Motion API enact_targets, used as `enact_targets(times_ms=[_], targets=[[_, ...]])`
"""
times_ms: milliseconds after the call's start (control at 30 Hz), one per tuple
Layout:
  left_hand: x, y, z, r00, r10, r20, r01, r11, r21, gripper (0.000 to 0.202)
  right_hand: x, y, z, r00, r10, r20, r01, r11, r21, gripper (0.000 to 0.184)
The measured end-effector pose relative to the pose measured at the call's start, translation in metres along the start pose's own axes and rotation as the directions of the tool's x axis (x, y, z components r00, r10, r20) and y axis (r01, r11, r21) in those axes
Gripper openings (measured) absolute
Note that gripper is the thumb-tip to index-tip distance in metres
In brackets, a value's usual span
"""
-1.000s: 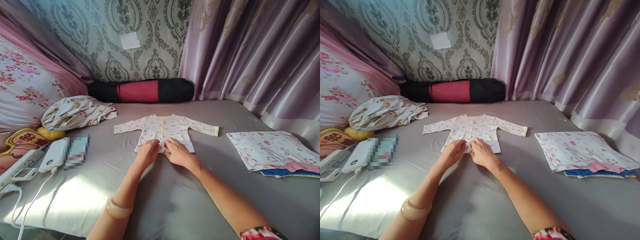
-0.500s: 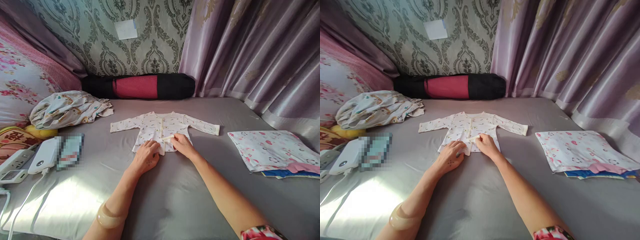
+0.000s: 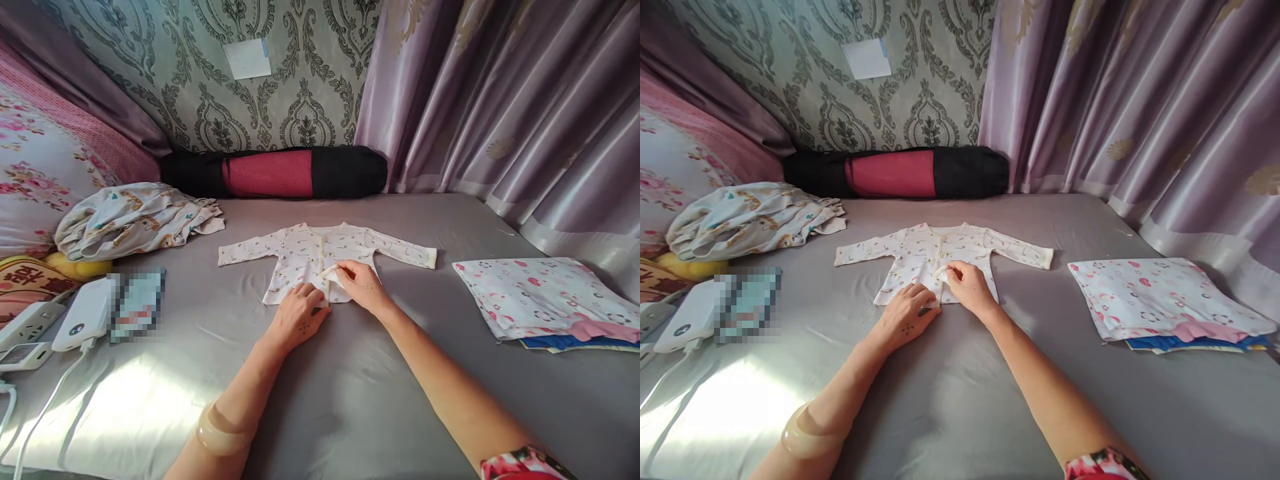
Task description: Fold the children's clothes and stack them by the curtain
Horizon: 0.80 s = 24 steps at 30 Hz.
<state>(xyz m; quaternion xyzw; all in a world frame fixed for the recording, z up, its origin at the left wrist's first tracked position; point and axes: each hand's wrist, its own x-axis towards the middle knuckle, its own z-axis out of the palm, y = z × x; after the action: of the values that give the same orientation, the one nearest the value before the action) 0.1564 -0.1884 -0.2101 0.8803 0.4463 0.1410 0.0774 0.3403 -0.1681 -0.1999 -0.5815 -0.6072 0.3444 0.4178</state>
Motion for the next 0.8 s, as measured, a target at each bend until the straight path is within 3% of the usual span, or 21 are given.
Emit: enact_targets(times_ms=[233, 400, 567, 800], targets=[[0.002, 0.001, 0.001, 0.999, -0.019, -0.034, 0.017, 0.998, -0.059, 0.017, 0.002, 0.01, 0.001, 0.998, 0.005, 0.059, -0.013, 0.989, 0.144, 0.032], [0.004, -0.004, 0.002, 0.99, -0.11, -0.087, 0.086, 0.966, -0.242, 0.016, 0.002, 0.011, 0.001, 0.993, 0.01, 0.115, -0.024, 0.992, 0.12, 0.03], [0.005, -0.002, 0.005, 0.967, -0.165, -0.192, 0.084, 0.925, -0.372, 0.017, -0.001, 0.002, -0.002, 0.993, -0.007, 0.114, -0.005, 0.995, 0.098, 0.027], [0.004, 0.005, 0.005, 0.997, -0.066, -0.035, 0.054, 0.964, -0.259, 0.021, -0.004, -0.006, -0.001, 0.983, -0.025, 0.183, 0.025, 1.0, 0.004, 0.025]])
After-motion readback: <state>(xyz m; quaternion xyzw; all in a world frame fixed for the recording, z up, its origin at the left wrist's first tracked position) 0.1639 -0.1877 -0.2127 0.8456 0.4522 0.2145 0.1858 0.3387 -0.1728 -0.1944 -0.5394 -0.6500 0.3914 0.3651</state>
